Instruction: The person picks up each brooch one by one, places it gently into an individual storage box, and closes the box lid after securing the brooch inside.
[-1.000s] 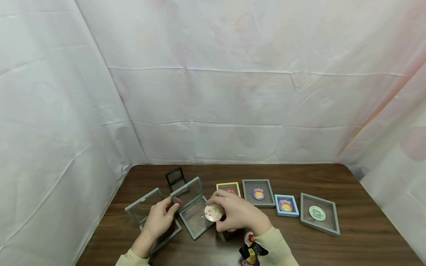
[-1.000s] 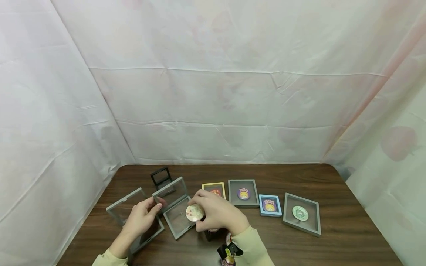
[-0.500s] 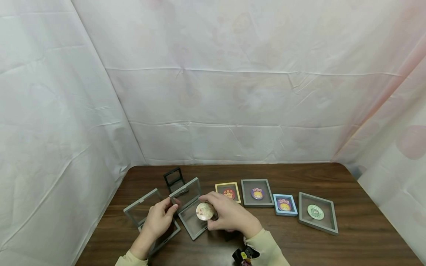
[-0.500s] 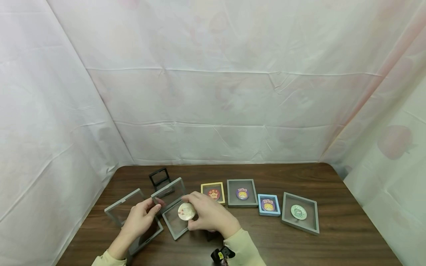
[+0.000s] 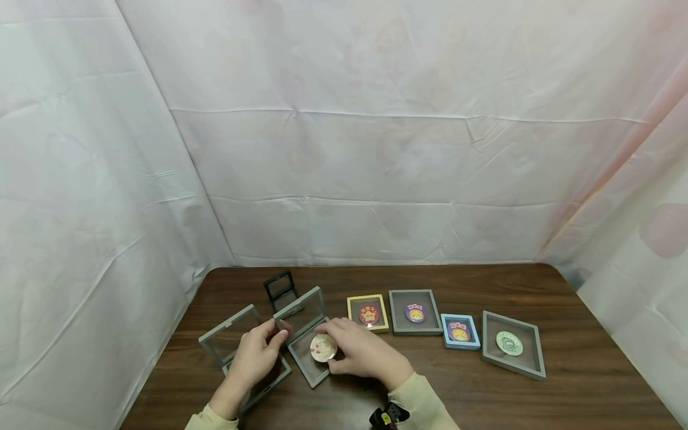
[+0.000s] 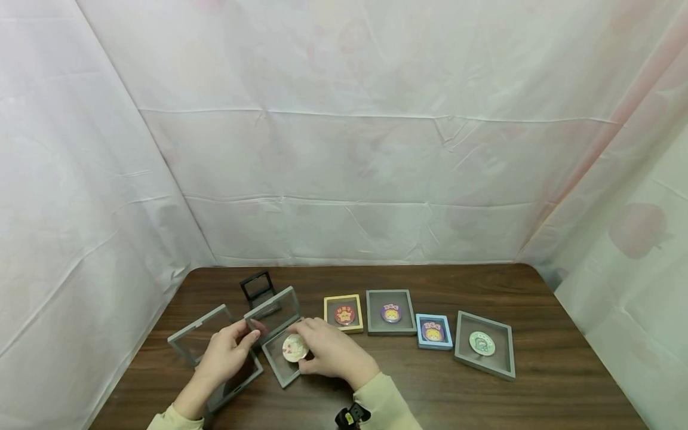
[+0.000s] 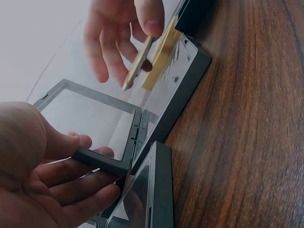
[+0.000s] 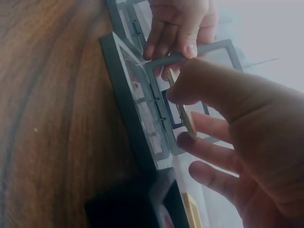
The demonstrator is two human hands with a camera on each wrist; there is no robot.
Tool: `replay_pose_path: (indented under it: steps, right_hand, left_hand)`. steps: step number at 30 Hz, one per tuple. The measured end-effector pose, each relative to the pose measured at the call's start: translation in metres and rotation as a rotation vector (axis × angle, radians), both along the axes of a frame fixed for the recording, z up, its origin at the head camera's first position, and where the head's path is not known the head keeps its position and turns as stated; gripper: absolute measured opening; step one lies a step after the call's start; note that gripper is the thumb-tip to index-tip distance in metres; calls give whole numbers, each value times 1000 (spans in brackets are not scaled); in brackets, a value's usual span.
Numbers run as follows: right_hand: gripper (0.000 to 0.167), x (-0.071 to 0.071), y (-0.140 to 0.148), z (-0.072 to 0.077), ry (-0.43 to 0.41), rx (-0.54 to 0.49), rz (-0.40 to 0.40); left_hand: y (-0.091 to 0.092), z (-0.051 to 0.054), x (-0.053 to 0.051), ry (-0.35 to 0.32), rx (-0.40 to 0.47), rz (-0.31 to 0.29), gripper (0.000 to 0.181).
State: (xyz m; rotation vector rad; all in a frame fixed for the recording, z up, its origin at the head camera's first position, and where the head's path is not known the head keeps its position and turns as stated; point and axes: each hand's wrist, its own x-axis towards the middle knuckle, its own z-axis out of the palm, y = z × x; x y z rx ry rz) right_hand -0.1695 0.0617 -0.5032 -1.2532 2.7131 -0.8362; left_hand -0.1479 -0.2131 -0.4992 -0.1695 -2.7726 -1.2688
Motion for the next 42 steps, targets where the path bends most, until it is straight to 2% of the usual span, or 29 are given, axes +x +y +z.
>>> replay_pose_path:
  steps: [14, 17, 24, 29, 33, 42]
  right_hand:
    - [59, 1, -9, -5, -11, 35, -15]
    - [59, 1, -10, -6, 1, 31, -55]
    - [55, 3, -16, -10, 79, 2, -223]
    - [63, 7, -19, -14, 95, 14, -281]
    - [66, 9, -21, -16, 110, 37, -299]
    - [53, 9, -24, -18, 120, 44, -275]
  left_hand:
    - [-2, -5, -3, 42, -9, -4, 11]
    - [-2, -5, -3, 37, -12, 1, 11]
    - [-2, -4, -2, 55, -9, -5, 10]
    - [-2, -3, -2, 41, 0, -8, 9]
    - [-2, -2, -2, 30, 11, -12, 8]
    - [-2, -2, -1, 32, 16, -8, 9]
